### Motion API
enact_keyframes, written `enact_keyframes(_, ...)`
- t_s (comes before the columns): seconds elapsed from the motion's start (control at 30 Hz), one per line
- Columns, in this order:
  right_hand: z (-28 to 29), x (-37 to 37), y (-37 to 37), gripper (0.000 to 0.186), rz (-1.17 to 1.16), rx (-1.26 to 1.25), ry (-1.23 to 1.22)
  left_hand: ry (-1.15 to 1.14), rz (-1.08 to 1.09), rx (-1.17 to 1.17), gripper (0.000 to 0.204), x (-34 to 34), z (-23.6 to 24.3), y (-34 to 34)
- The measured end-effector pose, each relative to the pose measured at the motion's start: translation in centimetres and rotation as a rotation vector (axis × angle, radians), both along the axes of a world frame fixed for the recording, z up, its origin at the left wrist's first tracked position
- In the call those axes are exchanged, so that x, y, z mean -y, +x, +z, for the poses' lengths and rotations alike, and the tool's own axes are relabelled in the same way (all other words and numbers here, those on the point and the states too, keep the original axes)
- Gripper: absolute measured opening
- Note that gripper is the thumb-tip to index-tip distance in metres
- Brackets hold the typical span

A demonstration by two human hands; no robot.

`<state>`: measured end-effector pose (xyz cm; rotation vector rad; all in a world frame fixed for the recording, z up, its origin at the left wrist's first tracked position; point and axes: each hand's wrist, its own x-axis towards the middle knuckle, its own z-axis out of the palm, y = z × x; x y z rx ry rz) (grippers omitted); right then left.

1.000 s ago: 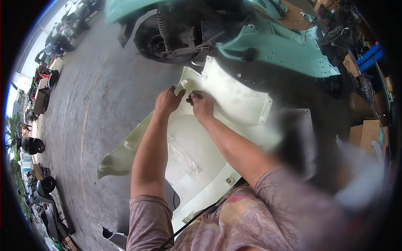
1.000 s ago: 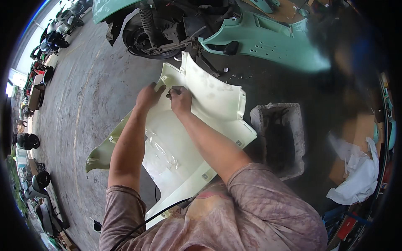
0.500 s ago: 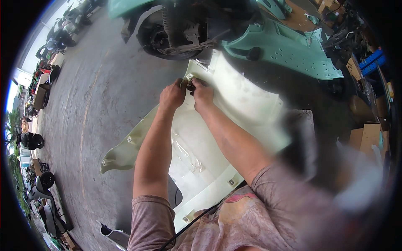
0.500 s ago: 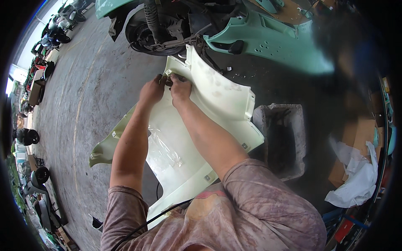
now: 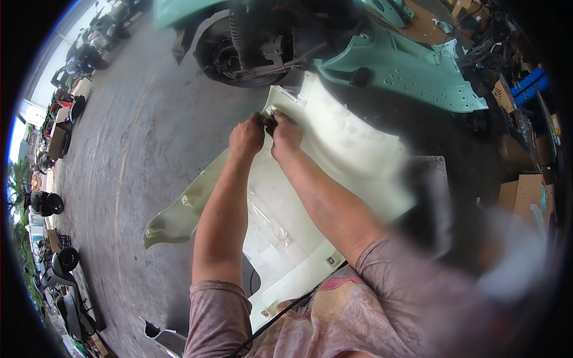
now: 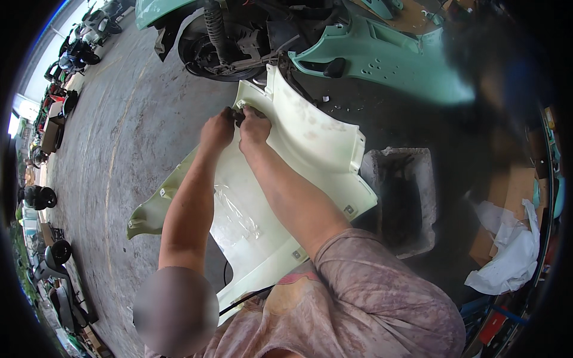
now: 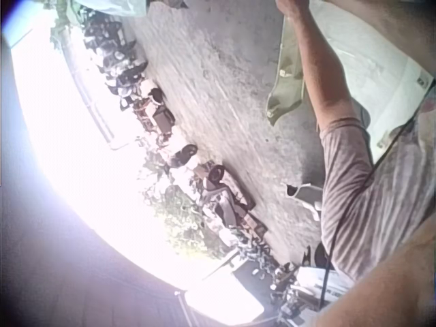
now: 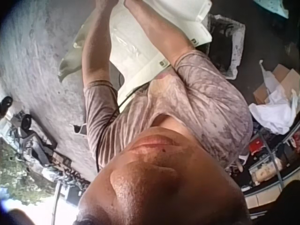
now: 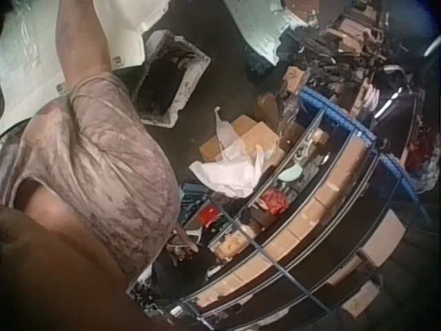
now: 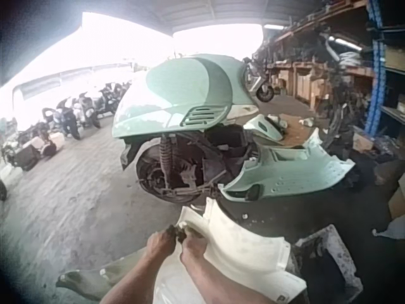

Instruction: The person prepares a motorcycle fairing for installation by inserting fasteners into the plastic body panel by hand and kemudian putting the panel into a storage box.

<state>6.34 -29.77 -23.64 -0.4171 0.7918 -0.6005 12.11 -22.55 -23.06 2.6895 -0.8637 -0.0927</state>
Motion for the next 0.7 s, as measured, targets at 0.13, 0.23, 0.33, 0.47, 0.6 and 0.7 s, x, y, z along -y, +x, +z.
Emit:
enact_keyframes(0.13, 0.7, -0.2, 0.1, 0.009, -0.065, 0.058, 0.082, 0.009, -0.008, 0.034, 0.023, 0.1, 0.1, 0.0)
enact_keyframes(0.23, 0.5, -0.3, 0.4, 0.009, -0.086, 0.152, 0.101, -0.003, -0.018, 0.053, 0.020, 0.2, 0.0, 0.2)
enact_keyframes(0.33, 0.4, -0.1, 0.8, 0.009, -0.091, 0.153, -0.019, -0.007, -0.011, 0.043, 0.018, 0.8, 0.4, -0.2)
enact_keyframes(0.47, 0.5, -0.1, 0.8, 0.011, -0.120, 0.175, -0.003, 0.001, -0.004, 0.070, 0.016, 0.8, 0.8, -0.6)
enact_keyframes(0.6, 0.6, -0.5, 1.0, 0.011, -0.180, 0.244, 0.045, 0.006, 0.016, 0.080, 0.017, 1.2, 1.3, -0.8)
enact_keyframes(0.7, 0.5, -0.4, 1.2, 0.012, -0.207, 0.243, 0.104, 0.017, 0.039, 0.058, 0.018, 1.6, 2.0, -1.0)
